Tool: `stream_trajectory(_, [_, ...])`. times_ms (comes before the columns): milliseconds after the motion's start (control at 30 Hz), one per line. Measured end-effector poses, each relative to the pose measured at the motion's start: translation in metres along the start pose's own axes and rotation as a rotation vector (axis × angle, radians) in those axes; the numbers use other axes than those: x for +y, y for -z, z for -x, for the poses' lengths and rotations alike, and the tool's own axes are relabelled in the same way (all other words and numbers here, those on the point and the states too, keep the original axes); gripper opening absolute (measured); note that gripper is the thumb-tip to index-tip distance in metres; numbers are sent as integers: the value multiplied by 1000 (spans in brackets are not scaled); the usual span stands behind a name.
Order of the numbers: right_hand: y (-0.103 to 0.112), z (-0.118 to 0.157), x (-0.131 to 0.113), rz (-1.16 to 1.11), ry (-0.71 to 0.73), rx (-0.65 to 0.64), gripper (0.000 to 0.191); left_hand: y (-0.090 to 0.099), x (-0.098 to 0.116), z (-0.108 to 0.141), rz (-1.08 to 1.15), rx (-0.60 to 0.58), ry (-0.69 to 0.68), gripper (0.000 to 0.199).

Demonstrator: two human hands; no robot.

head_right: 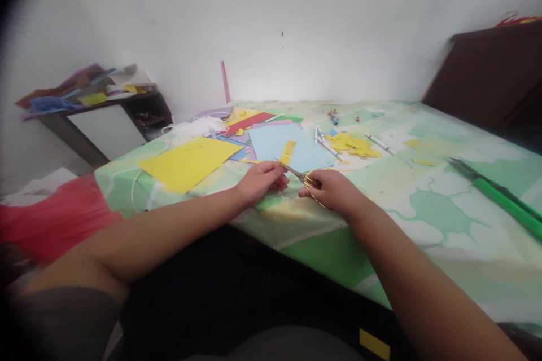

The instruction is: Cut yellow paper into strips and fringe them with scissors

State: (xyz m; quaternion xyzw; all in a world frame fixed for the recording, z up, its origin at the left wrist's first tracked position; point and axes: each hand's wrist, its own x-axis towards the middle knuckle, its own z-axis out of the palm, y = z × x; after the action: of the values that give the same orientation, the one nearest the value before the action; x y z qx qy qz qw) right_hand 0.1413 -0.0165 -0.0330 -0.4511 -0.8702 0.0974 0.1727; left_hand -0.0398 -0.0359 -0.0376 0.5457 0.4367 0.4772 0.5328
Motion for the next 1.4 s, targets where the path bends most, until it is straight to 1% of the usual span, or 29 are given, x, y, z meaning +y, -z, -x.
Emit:
stream_trajectory(500, [1,0,1,-33,-54,4,30,1,-1,0,-11,13,-6,18])
stream_trajectory(767, [0,3,4,-71,0,-18,32,1,1,1,6,38,-7,18])
stream_trajectory(867, [0,3,3,-53,-11,-15,33,1,1,1,17,53,-10,19])
stream_trajectory(1000, [0,3,3,-29,-25,-7,35,2,0,1,42,41,-18,19])
stream_trajectory(1167, [1,3,1,-31,-1,-18,34,2,1,3,-24,15,-35,21])
stream_trajectory(1400, [0,3,0,-64,6,-1,32,1,2,4,-100,-8,-34,20])
